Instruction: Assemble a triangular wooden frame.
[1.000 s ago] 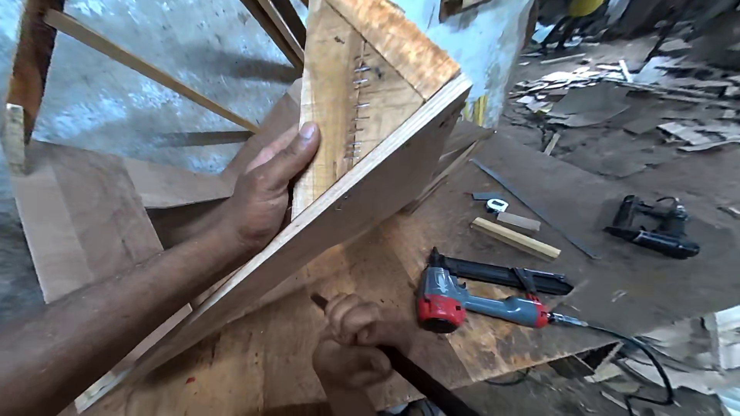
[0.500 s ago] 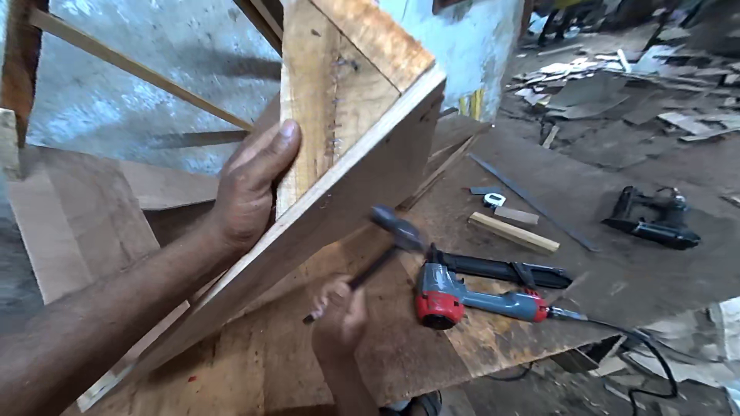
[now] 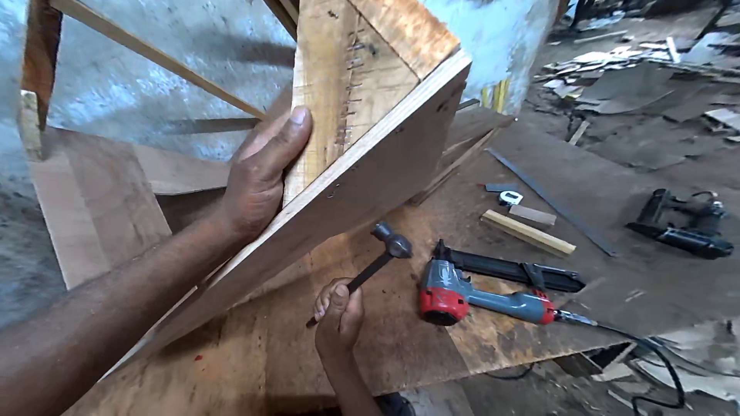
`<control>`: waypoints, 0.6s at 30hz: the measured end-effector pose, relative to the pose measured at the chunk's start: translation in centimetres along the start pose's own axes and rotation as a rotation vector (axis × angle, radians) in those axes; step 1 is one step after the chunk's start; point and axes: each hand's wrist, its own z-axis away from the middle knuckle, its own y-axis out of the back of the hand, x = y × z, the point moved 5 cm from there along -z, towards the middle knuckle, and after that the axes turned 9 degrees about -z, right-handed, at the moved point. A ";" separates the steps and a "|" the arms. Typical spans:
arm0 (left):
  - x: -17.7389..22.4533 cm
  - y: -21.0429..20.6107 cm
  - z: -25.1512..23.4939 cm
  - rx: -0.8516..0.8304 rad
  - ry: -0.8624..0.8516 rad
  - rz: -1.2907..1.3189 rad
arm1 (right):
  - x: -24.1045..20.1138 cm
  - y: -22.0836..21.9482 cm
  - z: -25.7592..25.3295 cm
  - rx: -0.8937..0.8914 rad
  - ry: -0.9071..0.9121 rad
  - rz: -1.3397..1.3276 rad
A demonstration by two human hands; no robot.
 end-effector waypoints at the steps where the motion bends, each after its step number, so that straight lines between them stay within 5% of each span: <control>1: 0.1 -0.1 0.1 0.007 0.004 -0.005 | 0.3 0.4 0.6 -0.024 -0.059 0.019; 7: 0.6 -0.3 0.4 0.049 0.056 -0.091 | 0.8 2.8 3.3 -0.088 -0.489 -0.058; 10: 0.7 -0.2 0.2 0.030 0.050 -0.096 | -2.2 3.0 2.6 -0.032 -0.561 -0.254; 15: 0.6 -0.3 0.3 0.054 0.004 -0.096 | -11.5 2.0 0.9 -0.209 -0.126 -0.400; 18: 1.1 -0.6 0.1 0.035 0.030 -0.112 | -10.7 1.3 1.9 -0.074 0.122 -0.264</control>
